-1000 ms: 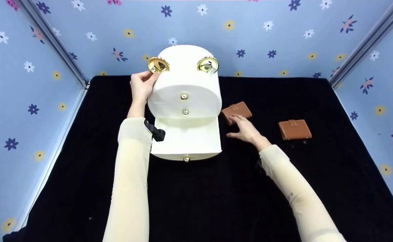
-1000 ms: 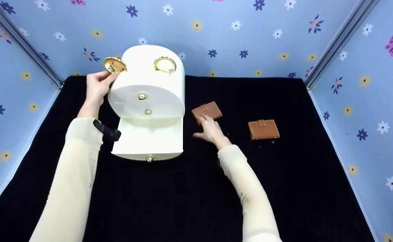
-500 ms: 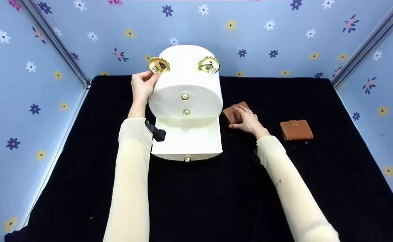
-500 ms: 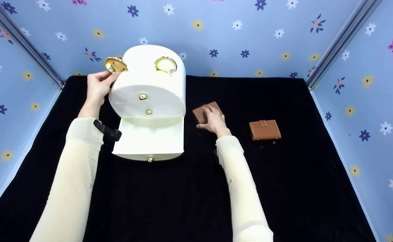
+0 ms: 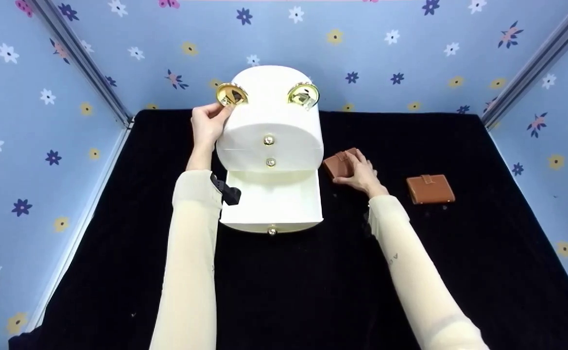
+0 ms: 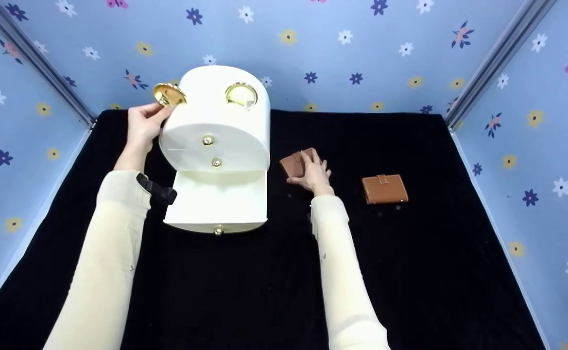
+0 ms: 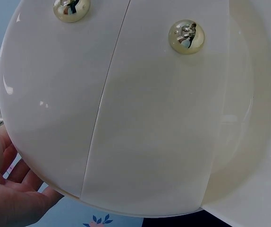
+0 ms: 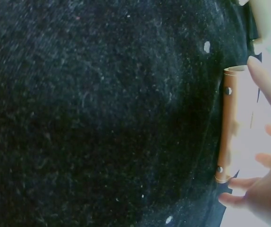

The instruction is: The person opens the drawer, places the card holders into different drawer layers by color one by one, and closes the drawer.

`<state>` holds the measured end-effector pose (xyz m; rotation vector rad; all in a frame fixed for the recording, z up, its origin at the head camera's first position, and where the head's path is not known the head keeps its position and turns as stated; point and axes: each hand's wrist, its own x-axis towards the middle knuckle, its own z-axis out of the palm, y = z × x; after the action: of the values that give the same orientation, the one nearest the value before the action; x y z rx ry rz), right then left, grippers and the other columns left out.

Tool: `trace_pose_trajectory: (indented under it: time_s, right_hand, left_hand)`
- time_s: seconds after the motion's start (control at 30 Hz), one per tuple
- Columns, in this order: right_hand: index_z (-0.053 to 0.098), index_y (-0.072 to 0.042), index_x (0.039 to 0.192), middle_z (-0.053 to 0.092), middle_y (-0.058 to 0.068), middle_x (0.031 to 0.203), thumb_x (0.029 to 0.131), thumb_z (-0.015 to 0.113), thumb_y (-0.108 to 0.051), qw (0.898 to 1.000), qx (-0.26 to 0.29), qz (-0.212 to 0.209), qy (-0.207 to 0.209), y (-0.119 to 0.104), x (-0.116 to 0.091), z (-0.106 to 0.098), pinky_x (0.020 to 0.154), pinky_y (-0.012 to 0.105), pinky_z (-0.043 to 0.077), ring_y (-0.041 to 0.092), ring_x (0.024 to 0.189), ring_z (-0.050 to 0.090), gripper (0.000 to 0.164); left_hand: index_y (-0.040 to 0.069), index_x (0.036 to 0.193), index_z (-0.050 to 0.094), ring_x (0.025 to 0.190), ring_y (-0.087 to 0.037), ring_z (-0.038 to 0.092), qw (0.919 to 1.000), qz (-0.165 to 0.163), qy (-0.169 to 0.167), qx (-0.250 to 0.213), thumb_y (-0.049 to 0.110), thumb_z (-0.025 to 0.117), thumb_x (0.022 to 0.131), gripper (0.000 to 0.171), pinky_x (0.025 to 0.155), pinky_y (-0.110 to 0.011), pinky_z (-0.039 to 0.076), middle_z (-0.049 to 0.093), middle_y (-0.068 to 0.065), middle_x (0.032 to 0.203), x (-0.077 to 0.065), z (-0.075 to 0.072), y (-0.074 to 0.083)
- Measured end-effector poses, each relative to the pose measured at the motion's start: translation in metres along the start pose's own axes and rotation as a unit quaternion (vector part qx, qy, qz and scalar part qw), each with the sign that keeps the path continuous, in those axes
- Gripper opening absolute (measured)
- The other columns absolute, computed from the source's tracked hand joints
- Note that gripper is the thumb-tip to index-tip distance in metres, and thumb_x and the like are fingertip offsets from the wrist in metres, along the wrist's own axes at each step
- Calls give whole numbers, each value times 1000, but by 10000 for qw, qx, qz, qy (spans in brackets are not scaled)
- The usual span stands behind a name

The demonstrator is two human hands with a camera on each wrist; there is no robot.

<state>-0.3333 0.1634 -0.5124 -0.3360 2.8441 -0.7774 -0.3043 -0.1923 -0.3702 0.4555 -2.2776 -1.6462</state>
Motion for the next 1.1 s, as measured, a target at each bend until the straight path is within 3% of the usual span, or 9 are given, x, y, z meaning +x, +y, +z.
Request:
trace_pose_trajectory:
  time_s: [0.3,0.63,1.1]
  right_hand:
    - [23,-15,141,2,23,144,70,72,-44,9998,-72,143,-75,1,1,4,91,68,14,56,121,10,91]
    - [27,-22,140,6,25,143,74,69,-40,9990,-428,140,15,-2,3,10,90,65,20,52,119,18,81]
    - [31,-24,139,11,24,142,73,70,-38,9976,-489,368,330,-7,-6,19,88,61,26,48,115,25,78]
  left_hand:
    - [7,104,67,86,-13,59,10000,64,6,4,24,67,79,30,74,-21,46,65,-9,100,0,1,0]
    - [6,104,67,86,-15,60,9998,21,-40,-168,22,66,80,29,74,-22,47,65,-10,100,0,1,0]
    - [9,105,67,88,-12,59,10000,-20,13,54,23,66,81,28,75,-20,46,64,-8,102,0,1,0]
